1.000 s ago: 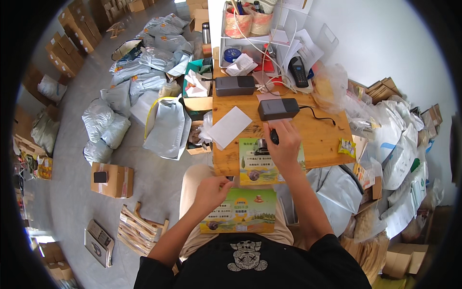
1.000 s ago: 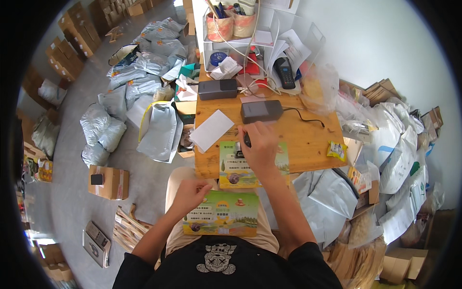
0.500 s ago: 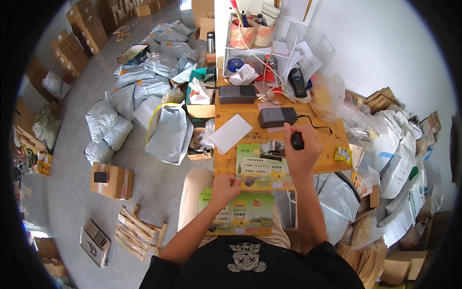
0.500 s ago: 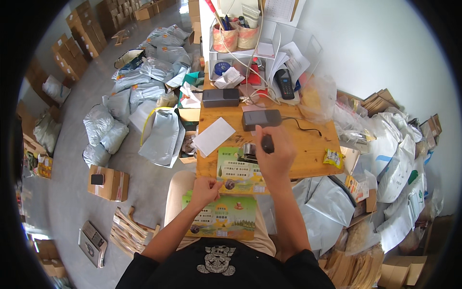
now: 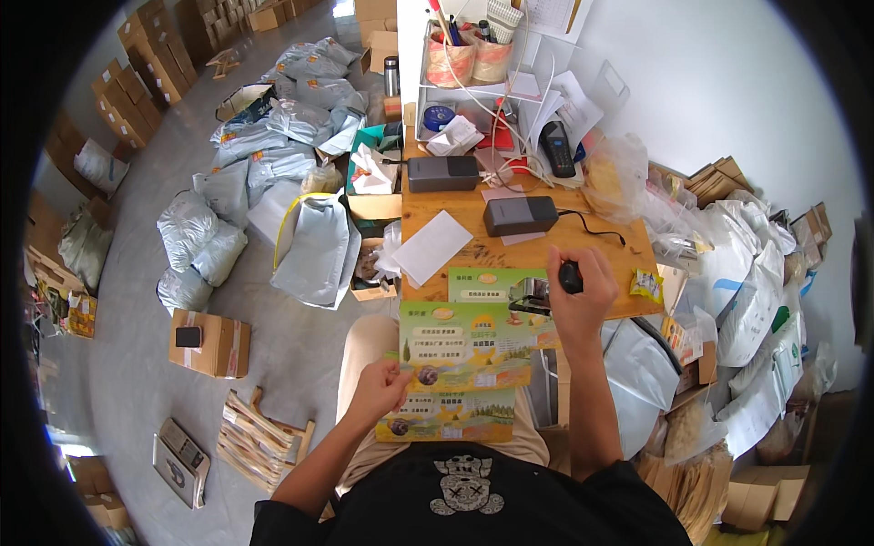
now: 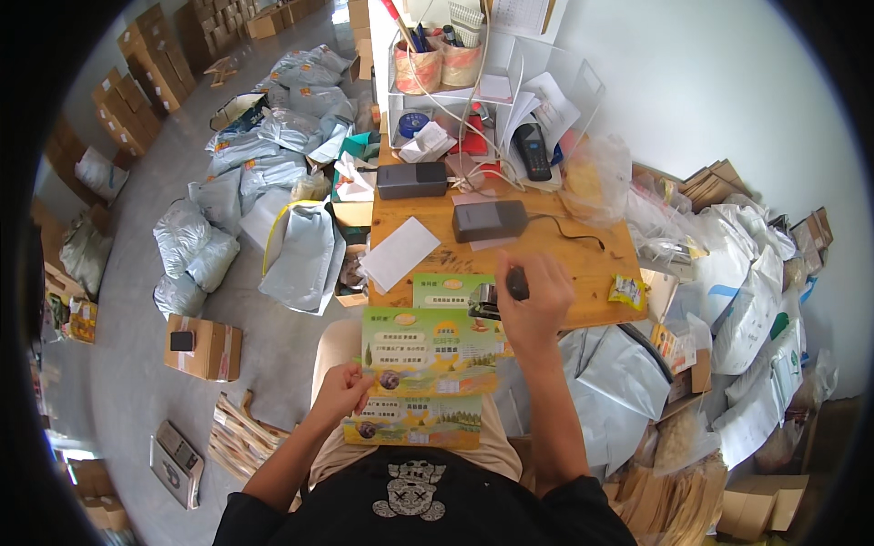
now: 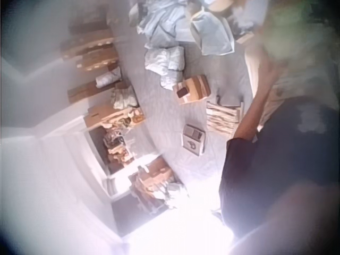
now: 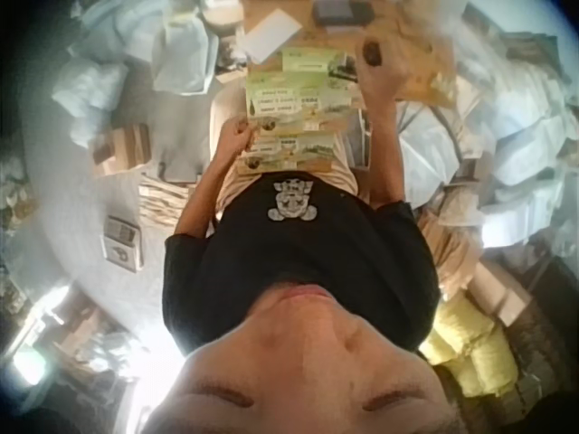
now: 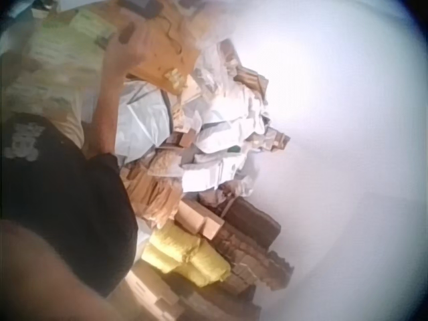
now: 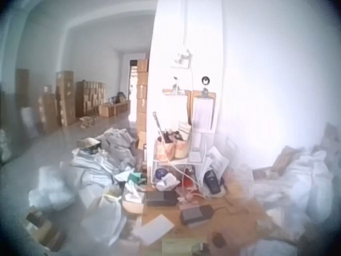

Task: The person sits at a cluttered desk and stamps multiple green and yellow paper labels using a handheld stamp. They then place the stamped labels into a clear plastic bag, stand up, and walk to a storage area. The person picks up a bundle of dried yellow sheets, places it into the bag, and adds a white paper insert.

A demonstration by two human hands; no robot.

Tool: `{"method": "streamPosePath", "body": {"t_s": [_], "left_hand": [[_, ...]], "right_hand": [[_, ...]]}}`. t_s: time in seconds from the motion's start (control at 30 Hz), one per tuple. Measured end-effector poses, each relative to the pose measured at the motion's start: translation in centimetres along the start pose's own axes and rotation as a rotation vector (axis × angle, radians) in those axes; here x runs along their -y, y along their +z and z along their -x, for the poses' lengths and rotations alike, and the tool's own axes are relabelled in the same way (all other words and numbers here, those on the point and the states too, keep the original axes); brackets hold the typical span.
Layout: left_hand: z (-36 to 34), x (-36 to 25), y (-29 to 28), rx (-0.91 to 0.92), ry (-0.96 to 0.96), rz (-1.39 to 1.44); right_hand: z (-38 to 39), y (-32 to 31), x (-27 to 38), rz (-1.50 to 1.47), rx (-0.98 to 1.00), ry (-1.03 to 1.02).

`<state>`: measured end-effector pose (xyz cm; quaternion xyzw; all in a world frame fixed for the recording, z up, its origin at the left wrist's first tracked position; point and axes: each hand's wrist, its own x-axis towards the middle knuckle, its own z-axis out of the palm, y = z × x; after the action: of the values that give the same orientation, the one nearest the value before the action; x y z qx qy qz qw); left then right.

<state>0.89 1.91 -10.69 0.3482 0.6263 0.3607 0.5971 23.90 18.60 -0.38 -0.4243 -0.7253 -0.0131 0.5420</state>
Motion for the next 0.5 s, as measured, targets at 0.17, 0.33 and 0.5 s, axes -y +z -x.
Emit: {"method": "streamPosePath", "body": {"t_s": [0.17, 0.33, 0.5], "left_hand": [[2.7, 2.5, -1.0, 0.000, -0.130, 0.030], [4.3, 3.8, -1.6, 0.094, -0.199, -0.272], [4.8, 1.5, -2.4, 0.040, 0.066, -1.198]], "right_hand": [[0.5, 2.2, -0.6, -0.025, 0.015, -0.056], [0.6, 4.5, -0.9, -0.060, 0.055, -0.107], [1.4, 6.5, -1.7, -0.074, 0.103, -0.138]]}}
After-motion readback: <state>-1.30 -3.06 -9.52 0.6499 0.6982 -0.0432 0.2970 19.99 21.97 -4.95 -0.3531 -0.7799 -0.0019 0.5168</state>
